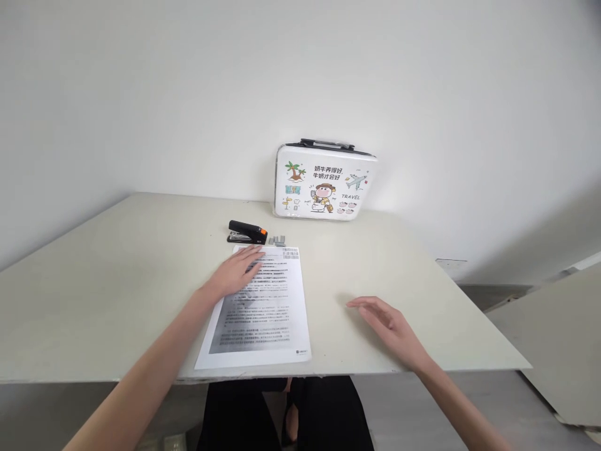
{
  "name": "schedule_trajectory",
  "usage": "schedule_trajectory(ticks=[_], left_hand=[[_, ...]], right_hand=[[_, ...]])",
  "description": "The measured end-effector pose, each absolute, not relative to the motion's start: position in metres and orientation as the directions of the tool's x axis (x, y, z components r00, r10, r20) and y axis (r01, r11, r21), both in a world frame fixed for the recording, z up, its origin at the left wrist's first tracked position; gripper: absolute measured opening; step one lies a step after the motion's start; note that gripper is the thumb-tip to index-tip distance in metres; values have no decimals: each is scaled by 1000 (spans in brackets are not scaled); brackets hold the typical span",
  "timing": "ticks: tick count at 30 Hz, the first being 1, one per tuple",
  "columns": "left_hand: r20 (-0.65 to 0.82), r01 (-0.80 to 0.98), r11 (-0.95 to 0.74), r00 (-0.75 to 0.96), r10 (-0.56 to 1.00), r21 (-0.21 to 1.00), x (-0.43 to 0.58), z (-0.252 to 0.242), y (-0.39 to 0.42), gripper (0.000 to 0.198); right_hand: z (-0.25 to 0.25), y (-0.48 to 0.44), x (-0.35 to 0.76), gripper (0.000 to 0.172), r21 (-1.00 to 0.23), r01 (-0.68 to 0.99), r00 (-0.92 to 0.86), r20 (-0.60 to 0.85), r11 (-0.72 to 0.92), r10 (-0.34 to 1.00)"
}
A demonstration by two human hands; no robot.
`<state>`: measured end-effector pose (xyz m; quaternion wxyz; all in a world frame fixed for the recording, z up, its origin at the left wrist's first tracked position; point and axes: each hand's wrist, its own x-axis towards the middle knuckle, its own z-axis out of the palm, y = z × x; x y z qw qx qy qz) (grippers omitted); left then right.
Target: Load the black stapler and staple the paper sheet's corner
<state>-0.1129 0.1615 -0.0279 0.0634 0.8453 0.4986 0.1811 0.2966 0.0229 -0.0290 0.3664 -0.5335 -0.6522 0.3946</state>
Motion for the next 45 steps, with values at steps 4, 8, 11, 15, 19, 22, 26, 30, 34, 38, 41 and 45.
schedule_trajectory(ticks=[4,8,11,15,19,22,26,30,34,38,41,45], left_hand=[[325,786,-443,323,889,431,-115,-17,156,53],[373,749,-322,107,921,579,-117,-9,152,43],[360,735,-253,12,933,630,-118,-8,152,40],[348,731,-201,-52,936,652,-119,-7,152,36],[418,757,-225,-69,906,613,-119,-8,152,34],[562,842,-353,73,824,407,-121,-8,157,30],[612,916,-394,269,744,76,-124,2,180,33],[398,924,-364,380,835,-117,-123,25,216,46],[126,916,-339,370,920,-215,-118,45,244,41],[73,923,-296,323,944,-246,-115,57,251,33],[36,934,-245,263,964,-260,-117,68,244,29],[24,946,-189,203,979,-263,-123,89,223,31]], right_hand=[[-30,17,293,25,-901,418,-133,69,119,989],[-31,19,290,26,-902,416,-101,81,116,992],[-32,19,290,26,-907,407,-80,80,106,994],[-30,18,290,33,-912,398,-86,67,96,994],[-27,17,290,38,-911,403,-97,50,85,994],[-27,18,290,39,-912,400,-94,56,89,994],[-28,20,292,39,-918,383,-95,67,98,993],[-25,20,292,37,-930,356,-104,60,93,993],[-20,21,292,32,-943,316,-113,75,108,991],[-18,22,293,30,-947,288,-131,105,139,986],[-18,22,294,29,-948,283,-135,110,145,985],[-19,23,297,28,-949,265,-152,132,169,980]])
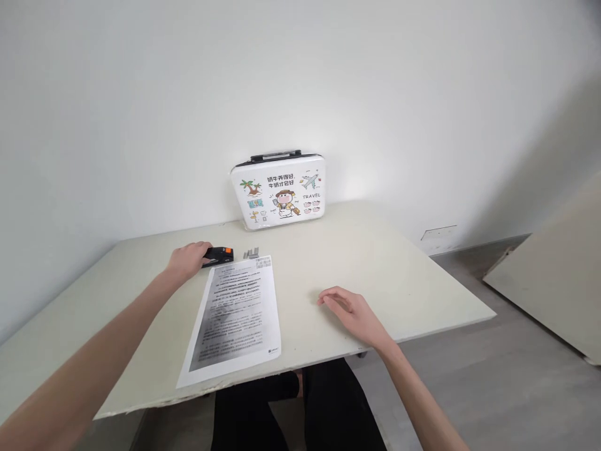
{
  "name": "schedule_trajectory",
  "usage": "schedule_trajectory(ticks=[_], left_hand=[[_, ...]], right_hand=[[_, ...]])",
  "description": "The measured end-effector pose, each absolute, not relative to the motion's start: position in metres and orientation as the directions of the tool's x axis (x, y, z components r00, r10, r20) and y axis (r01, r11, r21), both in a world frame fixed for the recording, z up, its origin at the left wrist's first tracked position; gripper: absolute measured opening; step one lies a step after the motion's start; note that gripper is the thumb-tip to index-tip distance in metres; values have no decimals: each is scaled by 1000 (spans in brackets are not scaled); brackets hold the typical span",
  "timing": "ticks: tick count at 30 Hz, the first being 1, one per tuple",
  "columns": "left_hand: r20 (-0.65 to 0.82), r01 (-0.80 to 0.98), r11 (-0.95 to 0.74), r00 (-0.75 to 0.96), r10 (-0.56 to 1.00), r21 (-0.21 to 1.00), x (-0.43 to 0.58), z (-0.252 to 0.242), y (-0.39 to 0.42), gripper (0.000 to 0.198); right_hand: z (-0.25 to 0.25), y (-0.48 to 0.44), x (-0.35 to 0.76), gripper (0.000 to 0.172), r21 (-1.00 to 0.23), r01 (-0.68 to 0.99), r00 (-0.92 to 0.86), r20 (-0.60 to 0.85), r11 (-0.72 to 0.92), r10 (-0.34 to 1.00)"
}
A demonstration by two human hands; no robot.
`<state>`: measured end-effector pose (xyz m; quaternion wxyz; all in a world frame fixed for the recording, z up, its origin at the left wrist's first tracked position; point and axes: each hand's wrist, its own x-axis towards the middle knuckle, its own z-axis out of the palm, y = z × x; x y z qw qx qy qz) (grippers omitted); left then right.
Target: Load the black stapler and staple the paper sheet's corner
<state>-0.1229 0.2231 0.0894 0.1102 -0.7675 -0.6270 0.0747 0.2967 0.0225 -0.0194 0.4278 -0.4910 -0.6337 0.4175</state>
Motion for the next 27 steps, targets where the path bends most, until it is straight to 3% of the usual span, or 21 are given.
schedule_trajectory(ticks=[3,10,20,27], left_hand=[[61,953,-198,217,974,-231,-119,109,202,37],[132,910,-415,413,901,-10,-47,141,136,45],[195,680,-680,653,732,274,76,63,77,25],[220,642,-682,652,726,350,101,28,76,20]], right_hand=[[-20,23,298,28,-949,252,-159,153,190,975],[-23,24,298,29,-958,217,-139,160,187,977],[-24,28,297,52,-984,101,187,162,145,969],[-33,35,300,42,-969,169,214,215,180,953]])
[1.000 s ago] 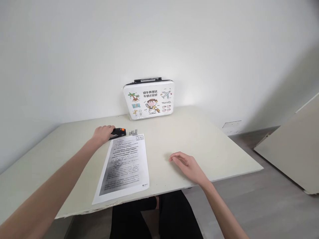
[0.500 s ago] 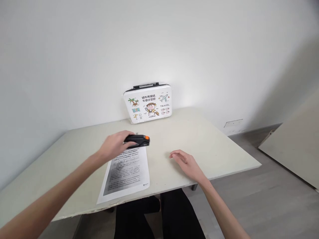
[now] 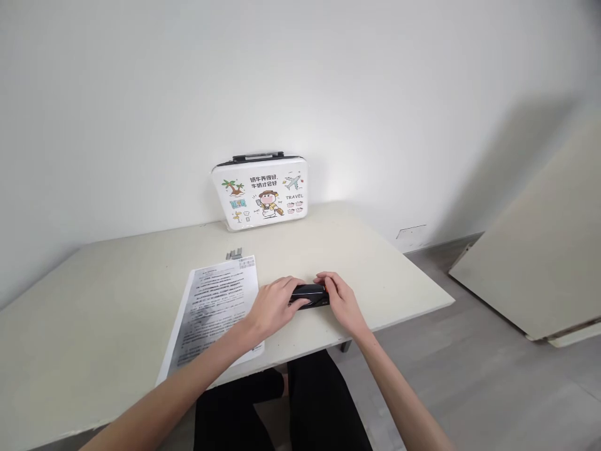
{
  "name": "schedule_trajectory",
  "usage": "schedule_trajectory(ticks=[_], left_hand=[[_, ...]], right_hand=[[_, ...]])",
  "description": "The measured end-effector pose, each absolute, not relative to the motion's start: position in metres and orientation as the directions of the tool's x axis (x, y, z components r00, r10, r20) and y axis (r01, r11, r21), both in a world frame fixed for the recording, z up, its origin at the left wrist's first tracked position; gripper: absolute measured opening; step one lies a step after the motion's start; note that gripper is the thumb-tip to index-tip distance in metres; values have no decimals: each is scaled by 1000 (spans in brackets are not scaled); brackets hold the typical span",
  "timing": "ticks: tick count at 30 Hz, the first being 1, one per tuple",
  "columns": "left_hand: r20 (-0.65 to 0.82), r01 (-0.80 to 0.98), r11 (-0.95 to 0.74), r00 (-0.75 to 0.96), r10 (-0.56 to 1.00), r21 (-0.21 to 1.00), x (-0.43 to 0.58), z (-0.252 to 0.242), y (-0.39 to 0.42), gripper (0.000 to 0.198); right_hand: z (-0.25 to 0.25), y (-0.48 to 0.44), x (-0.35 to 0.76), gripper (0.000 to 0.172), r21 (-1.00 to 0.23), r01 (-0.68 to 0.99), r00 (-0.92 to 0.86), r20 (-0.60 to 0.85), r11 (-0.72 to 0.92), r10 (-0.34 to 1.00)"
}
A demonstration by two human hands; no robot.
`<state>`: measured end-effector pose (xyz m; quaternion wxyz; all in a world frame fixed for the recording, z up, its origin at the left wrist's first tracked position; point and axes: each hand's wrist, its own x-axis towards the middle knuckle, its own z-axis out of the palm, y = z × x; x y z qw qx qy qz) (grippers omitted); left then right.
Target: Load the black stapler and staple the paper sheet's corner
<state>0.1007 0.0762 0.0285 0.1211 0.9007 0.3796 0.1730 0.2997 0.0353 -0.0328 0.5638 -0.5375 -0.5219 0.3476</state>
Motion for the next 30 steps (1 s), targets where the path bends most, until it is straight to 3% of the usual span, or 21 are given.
schedule_trajectory(ticks=[12,30], left_hand=[[197,645,-539,526,828,542,64,5,76,28],[202,645,-560,545,814,519,31,15,72,27]], right_hand=[[-36,36,301,42,-956,210,195,247,205,949],[-31,31,299,42,-958,244,185,196,149,963]])
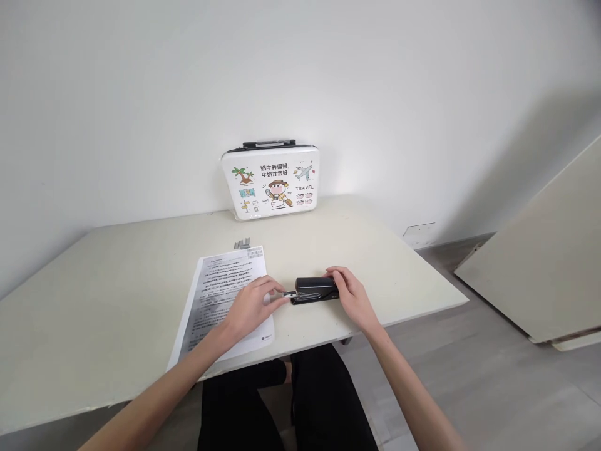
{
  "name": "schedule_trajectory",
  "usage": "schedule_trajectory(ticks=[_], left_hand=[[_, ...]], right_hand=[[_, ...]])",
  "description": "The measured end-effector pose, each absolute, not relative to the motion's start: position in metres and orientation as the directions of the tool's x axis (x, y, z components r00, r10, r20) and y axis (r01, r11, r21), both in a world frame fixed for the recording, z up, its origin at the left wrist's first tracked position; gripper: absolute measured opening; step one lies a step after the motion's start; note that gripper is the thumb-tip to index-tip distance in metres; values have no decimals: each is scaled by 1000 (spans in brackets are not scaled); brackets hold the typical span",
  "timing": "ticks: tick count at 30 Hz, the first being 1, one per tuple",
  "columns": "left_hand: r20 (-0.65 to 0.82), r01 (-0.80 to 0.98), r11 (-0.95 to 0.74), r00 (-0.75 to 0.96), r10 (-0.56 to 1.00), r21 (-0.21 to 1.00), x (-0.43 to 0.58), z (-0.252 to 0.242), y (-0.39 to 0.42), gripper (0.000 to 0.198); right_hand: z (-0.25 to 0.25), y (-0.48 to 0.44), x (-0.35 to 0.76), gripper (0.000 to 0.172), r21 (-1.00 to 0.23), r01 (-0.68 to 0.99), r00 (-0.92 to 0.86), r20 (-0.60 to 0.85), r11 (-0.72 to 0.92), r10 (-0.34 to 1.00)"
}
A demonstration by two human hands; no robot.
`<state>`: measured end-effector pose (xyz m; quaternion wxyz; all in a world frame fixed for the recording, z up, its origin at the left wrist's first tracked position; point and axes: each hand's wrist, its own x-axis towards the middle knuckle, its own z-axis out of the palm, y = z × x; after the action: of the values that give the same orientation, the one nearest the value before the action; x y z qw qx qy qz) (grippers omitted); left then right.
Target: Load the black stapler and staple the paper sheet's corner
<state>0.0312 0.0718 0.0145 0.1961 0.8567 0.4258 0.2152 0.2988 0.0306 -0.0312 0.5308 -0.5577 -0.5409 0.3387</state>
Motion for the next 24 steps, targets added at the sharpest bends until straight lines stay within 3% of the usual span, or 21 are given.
schedule_trajectory(ticks=[9,12,24], left_hand=[[241,656,-595,553,798,464,10,8,73,27],[255,681,-605,551,794,412,2,1,74,36],[212,735,-592,554,806,330,-24,-7,68,41]], right_hand=[[-32,30,299,43,-959,245,193,195,146,962],[-32,30,299,42,-957,249,192,196,145,962],[-34,29,300,39,-962,238,190,184,136,964]])
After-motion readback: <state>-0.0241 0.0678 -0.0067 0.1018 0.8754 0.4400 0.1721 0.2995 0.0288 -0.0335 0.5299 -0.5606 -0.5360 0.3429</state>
